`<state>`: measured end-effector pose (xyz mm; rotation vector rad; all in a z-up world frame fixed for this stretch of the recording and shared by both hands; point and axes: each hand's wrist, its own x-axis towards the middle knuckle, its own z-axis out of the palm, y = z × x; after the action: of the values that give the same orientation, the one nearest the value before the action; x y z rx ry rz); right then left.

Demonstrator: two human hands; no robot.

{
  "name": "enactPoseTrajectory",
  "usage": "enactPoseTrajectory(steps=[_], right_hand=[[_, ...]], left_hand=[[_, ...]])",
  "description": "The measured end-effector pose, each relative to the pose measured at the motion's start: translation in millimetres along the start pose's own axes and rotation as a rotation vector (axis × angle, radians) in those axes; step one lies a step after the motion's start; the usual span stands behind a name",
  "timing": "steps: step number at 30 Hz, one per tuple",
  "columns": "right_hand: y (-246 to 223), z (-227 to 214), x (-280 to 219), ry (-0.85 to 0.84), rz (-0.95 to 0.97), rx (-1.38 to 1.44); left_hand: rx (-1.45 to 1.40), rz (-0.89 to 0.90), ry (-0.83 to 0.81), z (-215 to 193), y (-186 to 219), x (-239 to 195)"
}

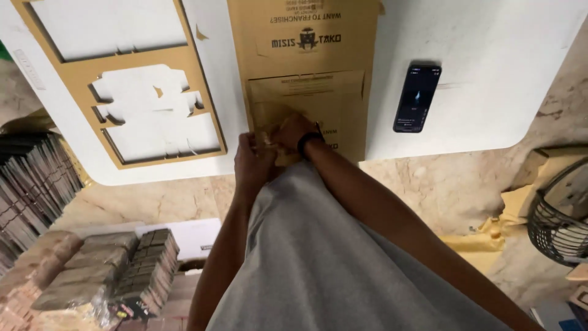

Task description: Manually folding cardboard sheets into boxes and stacking them.

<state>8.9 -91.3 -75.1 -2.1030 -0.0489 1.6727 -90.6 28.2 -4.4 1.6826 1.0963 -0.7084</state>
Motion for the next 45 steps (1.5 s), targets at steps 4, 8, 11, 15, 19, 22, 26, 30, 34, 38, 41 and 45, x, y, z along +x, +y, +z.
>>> enactPoseTrajectory(steps=[4, 8, 11, 15, 19, 22, 26, 30, 34, 38, 41, 45], right_hand=[[-12.0, -24.6, -26.5, 0.02, -0.108, -0.165], [31.8, -35.0, -62.7, 0.124, -0.295, 0.326], [127.7, -38.7, -62.3, 0.589, -0.196, 0.199], [188.6, -56.9, -91.0, 0.515, 0.257, 0.309], [174.7, -55.4, -79.8, 0.153, 0.135, 1.034], [139.1, -69.2, -94.9, 0.115, -0.02, 0.865], [149.9, -58.3, -76.4, 0.329, -0.044, 0.317], [152.5, -31.6, -56.1, 0.607, -0.044, -0.001], [120.4, 26.4, -3.3, 1.337, 0.386, -0.557], [106.8, -34.6, -80.5, 0.884, 0.1, -0.055], [167.7, -54.5, -60.1, 0.519, -0.063, 0.23], [197.7, -38.1, -34.2, 0.697, -0.105, 0.26]], left_hand=[[0.228, -0.056, 0.043, 21.6, -5.4, -14.4], [0.215, 0.031, 0.1, 33.6, -15.3, -14.9], [0.123, 0.052, 0.079, 28.2, -3.8, -21.6], [-0.299, 0.147, -0.034, 1.4, 87.7, -89.2], [-0.065, 0.158, 0.004, -11.3, 21.4, -48.2], [0.29, 0.225, 0.183, -7.4, 35.4, -46.7], [0.177, 0.53, 0.224, 53.6, 89.7, -31.6], [0.236, 0.463, 0.272, 128.4, 112.4, -5.0], [0.527, 0.377, 0.44, 154.8, 90.6, 39.5], [0.358, 0.413, 0.32, 152.7, 83.8, 47.4], [0.31, 0.451, 0.252, 140.5, 89.5, 31.3], [0.388, 0.527, 0.065, 128.5, 65.7, 16.0]])
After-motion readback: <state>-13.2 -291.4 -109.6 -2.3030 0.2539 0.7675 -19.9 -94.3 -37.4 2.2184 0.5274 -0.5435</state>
